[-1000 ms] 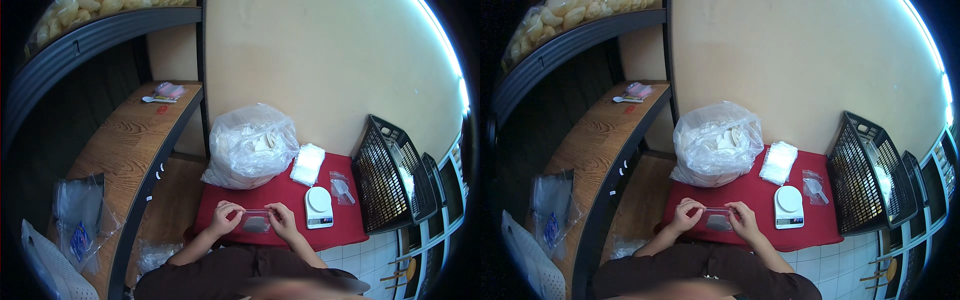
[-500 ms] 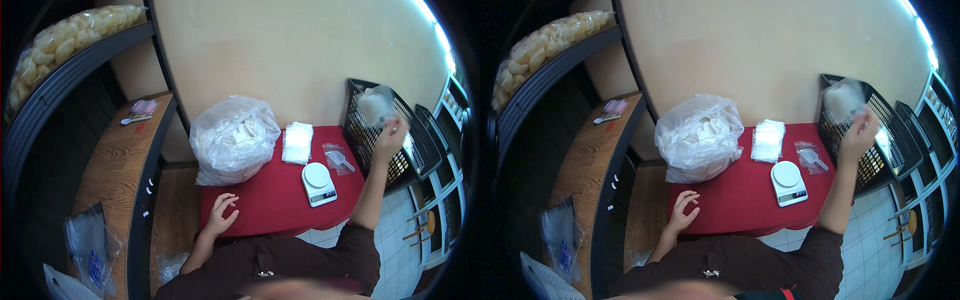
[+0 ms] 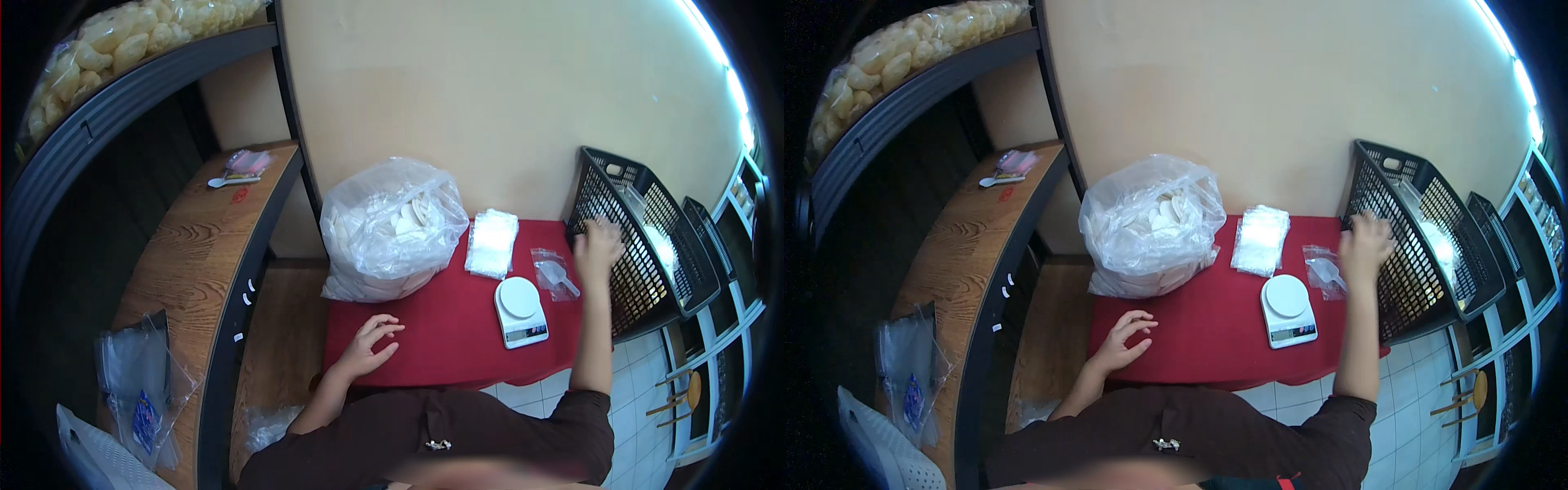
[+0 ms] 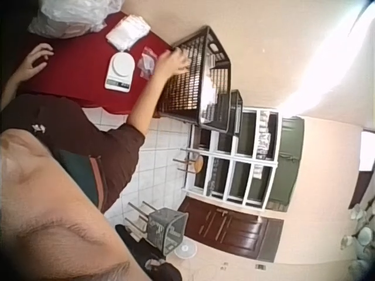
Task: Weighing and packaging white disc-shaped wafers into small plastic bags.
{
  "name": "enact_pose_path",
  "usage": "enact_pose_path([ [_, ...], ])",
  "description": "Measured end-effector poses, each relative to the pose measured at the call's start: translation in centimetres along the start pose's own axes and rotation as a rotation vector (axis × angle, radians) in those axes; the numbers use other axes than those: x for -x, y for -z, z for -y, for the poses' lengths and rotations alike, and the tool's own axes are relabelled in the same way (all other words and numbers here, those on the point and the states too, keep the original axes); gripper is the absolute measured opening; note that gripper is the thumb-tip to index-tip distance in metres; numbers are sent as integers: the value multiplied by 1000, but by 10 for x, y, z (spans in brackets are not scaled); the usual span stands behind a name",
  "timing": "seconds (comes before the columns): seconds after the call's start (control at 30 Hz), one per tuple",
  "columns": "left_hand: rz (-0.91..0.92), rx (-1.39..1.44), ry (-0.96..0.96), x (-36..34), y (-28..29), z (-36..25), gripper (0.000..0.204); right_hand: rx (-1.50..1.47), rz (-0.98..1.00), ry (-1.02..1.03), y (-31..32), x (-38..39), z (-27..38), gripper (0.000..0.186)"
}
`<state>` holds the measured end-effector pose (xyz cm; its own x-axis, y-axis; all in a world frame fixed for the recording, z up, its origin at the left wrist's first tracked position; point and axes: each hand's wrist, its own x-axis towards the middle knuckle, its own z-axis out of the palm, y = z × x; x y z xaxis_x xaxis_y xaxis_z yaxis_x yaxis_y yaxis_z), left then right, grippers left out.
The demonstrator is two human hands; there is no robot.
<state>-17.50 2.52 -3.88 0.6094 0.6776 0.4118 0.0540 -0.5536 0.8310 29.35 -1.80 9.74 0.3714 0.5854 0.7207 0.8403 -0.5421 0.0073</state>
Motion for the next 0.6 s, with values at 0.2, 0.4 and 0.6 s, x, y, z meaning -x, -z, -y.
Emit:
enact_pose_path([
  [0.2,64,24,-28,-12,0,-13,32,-211,685,217,-117,70,81,49],
  [0.4,-51,-48,-33,2,1,-16,28,-241,598,286,-163,89,126,48],
  [0.6,-147,-62,-36,22,11,-25,23,-262,579,236,-191,86,118,16],
])
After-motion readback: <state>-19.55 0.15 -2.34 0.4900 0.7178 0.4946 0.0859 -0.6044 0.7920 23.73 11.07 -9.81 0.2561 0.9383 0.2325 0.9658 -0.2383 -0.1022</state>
